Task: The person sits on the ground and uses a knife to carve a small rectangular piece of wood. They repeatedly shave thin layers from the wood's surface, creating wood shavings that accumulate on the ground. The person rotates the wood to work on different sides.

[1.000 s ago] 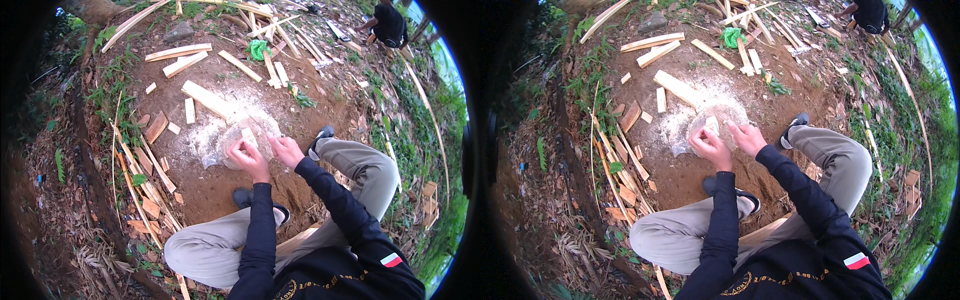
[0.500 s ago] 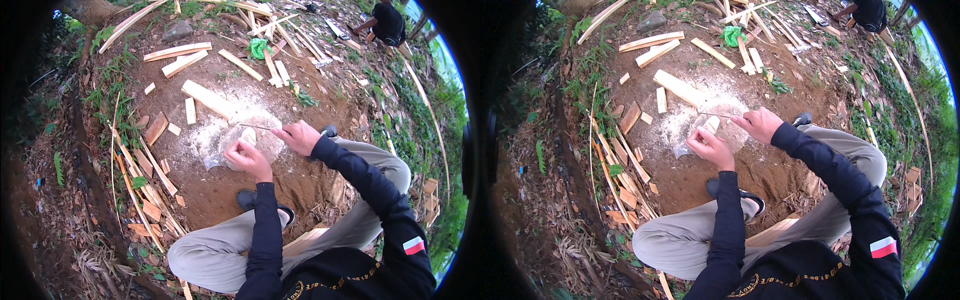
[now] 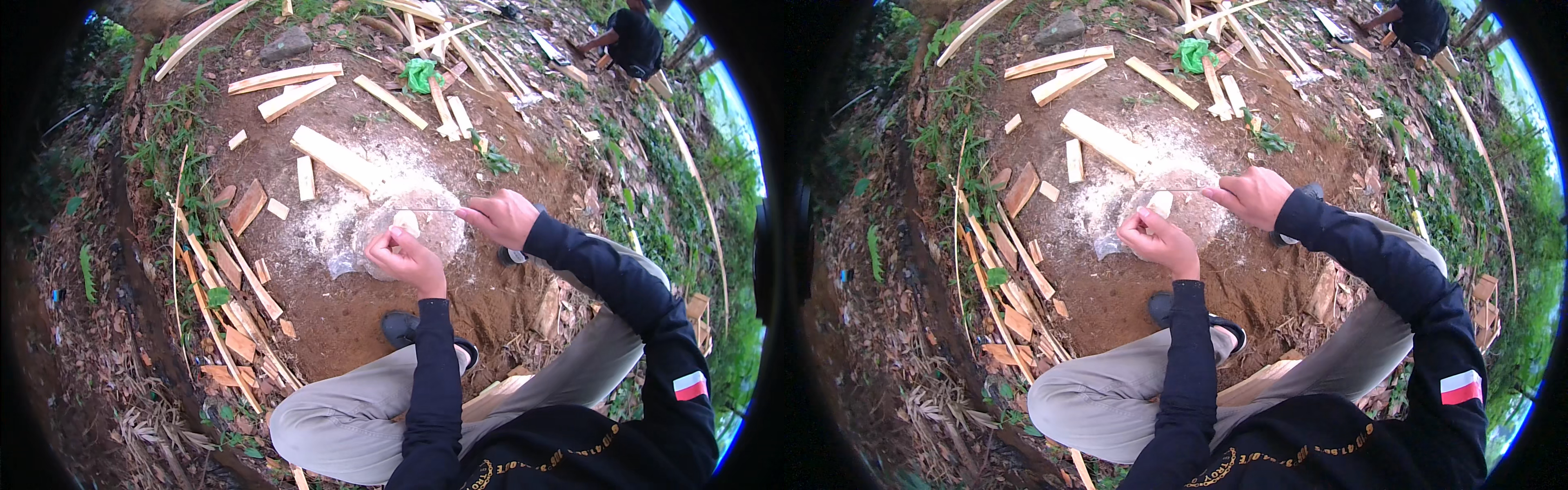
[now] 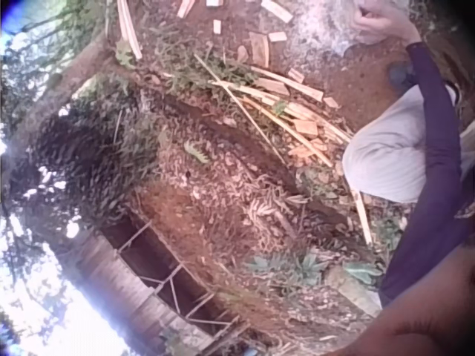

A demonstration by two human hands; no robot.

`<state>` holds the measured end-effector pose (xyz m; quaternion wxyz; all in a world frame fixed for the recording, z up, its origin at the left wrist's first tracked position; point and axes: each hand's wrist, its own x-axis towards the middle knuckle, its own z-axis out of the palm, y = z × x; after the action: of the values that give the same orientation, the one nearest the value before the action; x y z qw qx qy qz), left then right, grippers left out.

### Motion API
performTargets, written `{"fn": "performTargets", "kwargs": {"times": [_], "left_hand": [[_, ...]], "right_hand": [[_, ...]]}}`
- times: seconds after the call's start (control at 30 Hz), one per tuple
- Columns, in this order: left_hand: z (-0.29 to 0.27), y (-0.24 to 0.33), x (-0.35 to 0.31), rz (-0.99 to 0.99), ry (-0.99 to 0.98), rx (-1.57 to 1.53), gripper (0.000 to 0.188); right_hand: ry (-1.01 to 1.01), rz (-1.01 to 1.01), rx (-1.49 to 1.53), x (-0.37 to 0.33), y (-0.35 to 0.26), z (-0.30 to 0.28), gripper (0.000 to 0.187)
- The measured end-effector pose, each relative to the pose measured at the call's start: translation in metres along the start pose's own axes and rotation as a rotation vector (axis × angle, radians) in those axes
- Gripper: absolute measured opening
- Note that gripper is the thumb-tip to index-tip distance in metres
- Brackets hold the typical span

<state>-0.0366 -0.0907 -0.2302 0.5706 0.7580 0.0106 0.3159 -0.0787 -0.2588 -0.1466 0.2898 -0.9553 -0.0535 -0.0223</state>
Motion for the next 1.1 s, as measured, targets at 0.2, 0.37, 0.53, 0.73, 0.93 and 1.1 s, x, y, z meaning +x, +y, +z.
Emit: {"fn": "performTargets", "kwargs": {"times": [0.2, 0.37, 0.53, 0.73, 0.93, 1.1], "left_hand": [[0.000, -0.004, -0.004, -0.171, -0.001, -0.135, 0.016], [0.002, -0.007, -0.008, -0.123, 0.034, -0.093, 0.017], [0.007, -0.003, -0.009, -0.098, 0.052, -0.056, 0.017], [0.010, -0.005, -0.008, -0.153, 0.048, -0.055, 0.017], [0.006, -0.005, -0.004, -0.188, 0.037, -0.143, 0.020], [0.003, -0.001, -0.005, -0.206, 0.020, -0.203, 0.021]], "right_hand": [[-0.035, 0.028, 0.035, 0.012, -0.004, -0.006, 0.036], [0.005, 0.076, 0.086, 0.010, 0.001, 0.000, 0.045], [-0.024, 0.114, 0.075, 0.006, -0.004, -0.002, 0.047], [-0.003, 0.083, 0.068, 0.008, -0.003, -0.006, 0.049], [-0.027, 0.101, 0.068, 0.012, -0.007, -0.007, 0.051], [-0.020, 0.105, 0.064, 0.013, -0.008, -0.004, 0.051]]}}
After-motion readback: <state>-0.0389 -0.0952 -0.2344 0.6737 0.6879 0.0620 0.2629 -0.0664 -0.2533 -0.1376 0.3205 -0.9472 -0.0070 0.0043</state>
